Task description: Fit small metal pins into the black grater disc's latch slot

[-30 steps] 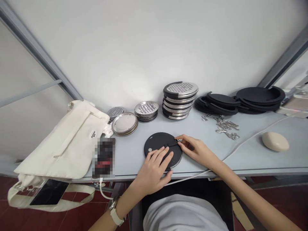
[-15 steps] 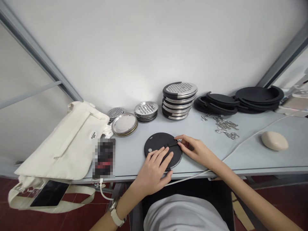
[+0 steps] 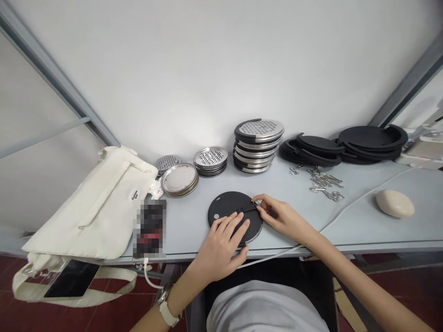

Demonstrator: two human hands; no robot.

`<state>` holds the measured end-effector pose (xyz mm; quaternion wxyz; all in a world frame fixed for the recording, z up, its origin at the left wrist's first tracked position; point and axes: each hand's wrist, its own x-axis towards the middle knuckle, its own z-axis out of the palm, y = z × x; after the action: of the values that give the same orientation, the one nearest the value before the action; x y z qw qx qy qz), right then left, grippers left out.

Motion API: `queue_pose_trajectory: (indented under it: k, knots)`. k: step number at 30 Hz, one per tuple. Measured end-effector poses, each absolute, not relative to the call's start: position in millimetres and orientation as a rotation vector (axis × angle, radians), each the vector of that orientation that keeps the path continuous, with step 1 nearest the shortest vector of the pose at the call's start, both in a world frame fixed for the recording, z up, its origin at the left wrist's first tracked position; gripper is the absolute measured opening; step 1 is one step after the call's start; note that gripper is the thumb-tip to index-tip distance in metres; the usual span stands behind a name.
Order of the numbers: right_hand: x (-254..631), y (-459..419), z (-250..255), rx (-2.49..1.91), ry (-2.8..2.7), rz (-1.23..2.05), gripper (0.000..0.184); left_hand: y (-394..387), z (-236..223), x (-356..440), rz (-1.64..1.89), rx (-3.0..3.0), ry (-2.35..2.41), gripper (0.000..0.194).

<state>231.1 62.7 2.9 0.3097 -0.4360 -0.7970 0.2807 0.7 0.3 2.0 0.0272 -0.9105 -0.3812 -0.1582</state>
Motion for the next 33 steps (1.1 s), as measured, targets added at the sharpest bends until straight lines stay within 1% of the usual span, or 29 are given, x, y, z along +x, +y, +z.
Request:
queue_pose_trajectory:
  k: [8, 33]
  knots:
    - [232.6, 63.7, -1.5, -1.136, -2.098, 0.786, 0.025, 0.2, 1.3, 0.6, -0.487, -2.826, -1.184, 0.054]
    - [232.0, 62.6, 2.2, -1.142, -2.113, 0.699, 0.023, -0.4, 2.5, 1.1, -0.5, -2.832, -1.196, 0.054]
